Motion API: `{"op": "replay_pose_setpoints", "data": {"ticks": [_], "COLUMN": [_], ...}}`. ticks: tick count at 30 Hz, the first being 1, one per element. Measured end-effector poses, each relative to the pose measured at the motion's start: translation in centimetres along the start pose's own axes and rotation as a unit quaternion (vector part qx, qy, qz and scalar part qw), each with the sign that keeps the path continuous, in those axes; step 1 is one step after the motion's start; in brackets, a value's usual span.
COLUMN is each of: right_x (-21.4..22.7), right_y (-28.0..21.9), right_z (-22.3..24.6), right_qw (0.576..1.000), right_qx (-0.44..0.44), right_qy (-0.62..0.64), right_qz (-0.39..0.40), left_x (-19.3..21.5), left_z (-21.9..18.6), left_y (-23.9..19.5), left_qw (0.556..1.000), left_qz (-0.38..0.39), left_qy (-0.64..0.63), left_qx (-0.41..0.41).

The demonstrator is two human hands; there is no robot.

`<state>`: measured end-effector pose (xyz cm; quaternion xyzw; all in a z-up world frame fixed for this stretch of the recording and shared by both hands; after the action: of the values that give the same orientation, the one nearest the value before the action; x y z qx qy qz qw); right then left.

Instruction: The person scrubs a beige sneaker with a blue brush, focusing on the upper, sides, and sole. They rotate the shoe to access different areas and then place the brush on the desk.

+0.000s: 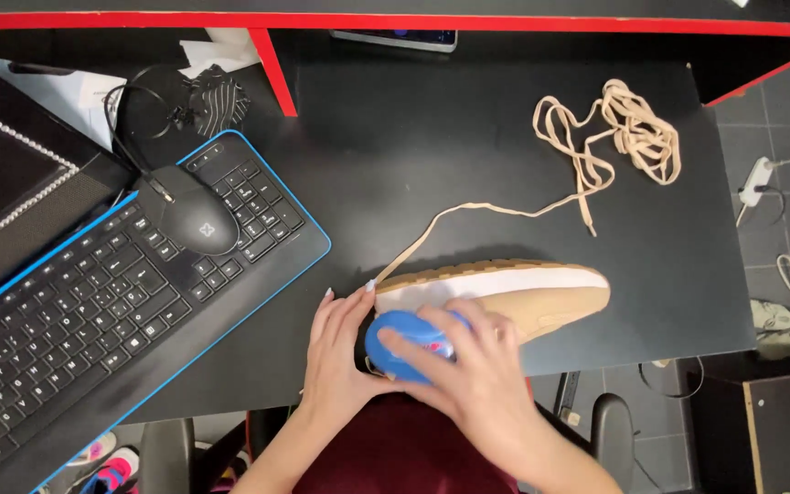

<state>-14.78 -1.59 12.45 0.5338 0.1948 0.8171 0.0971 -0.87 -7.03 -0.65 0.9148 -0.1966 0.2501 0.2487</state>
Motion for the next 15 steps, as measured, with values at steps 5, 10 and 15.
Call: {"op": "replay_pose_setpoints", "data": {"ticks": [5,10,15], "right_x": [2.3,-0.4,1.5], "right_y": [-1.4,-1.3,-1.6], "right_z": [-5.6,-2.3,-4.6], "right_qw": [0.953,0.975,0.956], "right_qx": [-0.137,-0.029,-0.162], "right_qy": [-0.266,-0.221,-0.240], "right_qz": [-0.047,-0.017,-0.056], "left_x": [0.0,-0.1,0.0], "left_z": [-0.1,0.8,0.3], "left_y": [0.4,-0.1,-0.2], "left_qw": [1.000,1.000,1.000], "left_qz": [-0.005,-0.001,-0.010], "left_qy": [0.001,0.007,0.004], "left_qx": [0.001,-0.002,0.000]}}
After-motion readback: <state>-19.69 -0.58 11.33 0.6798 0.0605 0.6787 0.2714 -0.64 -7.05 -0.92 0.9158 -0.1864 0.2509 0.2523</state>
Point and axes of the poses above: each hand's wrist, its own y-axis towards the middle knuckle, its own x-axis out of the back of the hand, z = x × y, the point moved 8 cm from there along y, towards the middle knuckle, and after that the axes turned 6 degrees about -z, right-handed, at the moved point
